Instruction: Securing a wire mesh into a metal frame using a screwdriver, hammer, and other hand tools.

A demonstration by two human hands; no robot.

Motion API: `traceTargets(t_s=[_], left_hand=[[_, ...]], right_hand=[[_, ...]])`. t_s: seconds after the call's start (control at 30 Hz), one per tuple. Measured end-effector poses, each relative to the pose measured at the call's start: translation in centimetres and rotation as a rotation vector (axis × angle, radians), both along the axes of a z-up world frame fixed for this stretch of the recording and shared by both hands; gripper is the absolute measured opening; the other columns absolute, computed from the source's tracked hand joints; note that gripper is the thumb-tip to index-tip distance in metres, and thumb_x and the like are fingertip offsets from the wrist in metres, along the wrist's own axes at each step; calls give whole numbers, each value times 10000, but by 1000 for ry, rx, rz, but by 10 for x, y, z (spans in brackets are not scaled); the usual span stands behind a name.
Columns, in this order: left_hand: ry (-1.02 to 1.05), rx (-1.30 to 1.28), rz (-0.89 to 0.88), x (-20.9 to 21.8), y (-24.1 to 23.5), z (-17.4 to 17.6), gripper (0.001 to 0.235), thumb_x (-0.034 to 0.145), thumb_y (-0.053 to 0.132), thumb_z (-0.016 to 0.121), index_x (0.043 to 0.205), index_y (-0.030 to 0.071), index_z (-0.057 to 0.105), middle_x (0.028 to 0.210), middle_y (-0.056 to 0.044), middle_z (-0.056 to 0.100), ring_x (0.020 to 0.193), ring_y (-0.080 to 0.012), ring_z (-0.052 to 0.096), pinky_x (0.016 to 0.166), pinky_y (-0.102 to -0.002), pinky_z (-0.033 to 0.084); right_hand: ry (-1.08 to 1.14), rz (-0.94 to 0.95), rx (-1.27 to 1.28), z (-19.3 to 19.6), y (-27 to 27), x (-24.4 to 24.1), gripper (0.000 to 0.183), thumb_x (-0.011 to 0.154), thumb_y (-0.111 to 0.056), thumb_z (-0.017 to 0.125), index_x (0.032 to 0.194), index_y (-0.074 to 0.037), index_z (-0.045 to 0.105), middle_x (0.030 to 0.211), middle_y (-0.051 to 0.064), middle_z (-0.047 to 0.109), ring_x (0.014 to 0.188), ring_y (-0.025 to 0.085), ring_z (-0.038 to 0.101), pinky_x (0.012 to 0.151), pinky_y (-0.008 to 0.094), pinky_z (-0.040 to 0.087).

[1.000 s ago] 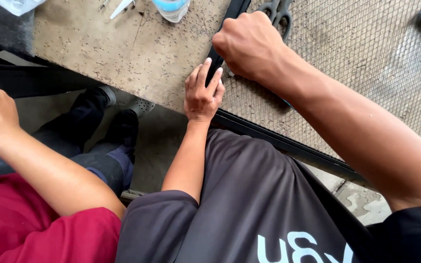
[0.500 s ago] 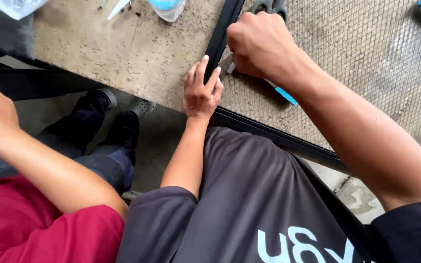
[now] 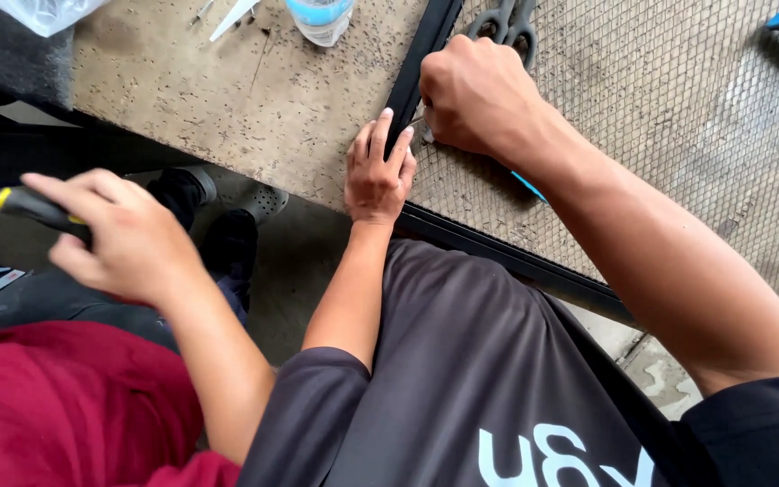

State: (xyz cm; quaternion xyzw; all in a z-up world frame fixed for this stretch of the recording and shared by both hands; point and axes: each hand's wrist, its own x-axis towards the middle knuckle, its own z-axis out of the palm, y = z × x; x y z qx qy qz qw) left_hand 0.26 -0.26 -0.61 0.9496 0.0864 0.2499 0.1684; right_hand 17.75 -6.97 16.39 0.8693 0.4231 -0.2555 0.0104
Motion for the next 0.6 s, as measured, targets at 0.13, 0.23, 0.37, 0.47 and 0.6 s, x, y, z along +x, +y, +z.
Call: traceTargets(t_s=[0.13, 0.23, 0.37, 0.47, 0.6], left_hand=[[9, 6, 10, 0, -1, 1, 226, 963, 102, 685, 1157, 162, 783, 1398, -122, 589, 1161, -309, 632, 996, -412, 546], [18, 17, 7, 1, -1, 2, 221, 979, 105, 667, 1163, 155, 778, 1391, -128, 590, 1150, -318, 635, 1000, -423, 542], [-13, 67, 20, 0, -3, 0, 141, 980, 85, 649, 1048, 69, 772, 1342, -146, 612, 1115, -319, 647, 978, -417, 543], [-31, -28, -3, -5, -5, -6, 135, 856, -5, 634, 800, -10, 757, 1159, -242, 644, 1075, -445, 602, 896, -529, 531], [-45, -48, -3, 4, 1, 4, 146, 954, 69, 667, 1041, 100, 781, 1306, -155, 607, 1123, -357, 625, 955, -478, 534]], right_hand=[[-36, 83, 18, -2, 4, -4, 193, 797, 35, 559, 609, 4, 523, 602, 156, 546, 468, 373, 561, 401, 475, 441], [-33, 125, 68, -1, 7, -9, 256, 812, 121, 529, 600, -21, 510, 526, 72, 478, 431, 231, 485, 375, 398, 416], [-203, 274, 8, -22, 13, -33, 120, 803, -30, 725, 713, -108, 710, 633, 25, 657, 560, 269, 689, 450, 422, 583], [-377, 358, 76, -32, 23, -39, 354, 693, -70, 805, 515, -218, 537, 504, -75, 476, 461, 152, 564, 399, 333, 412], [-376, 350, 61, -18, 13, 3, 171, 733, -59, 721, 633, -177, 649, 618, -22, 635, 558, 264, 693, 410, 373, 454]])
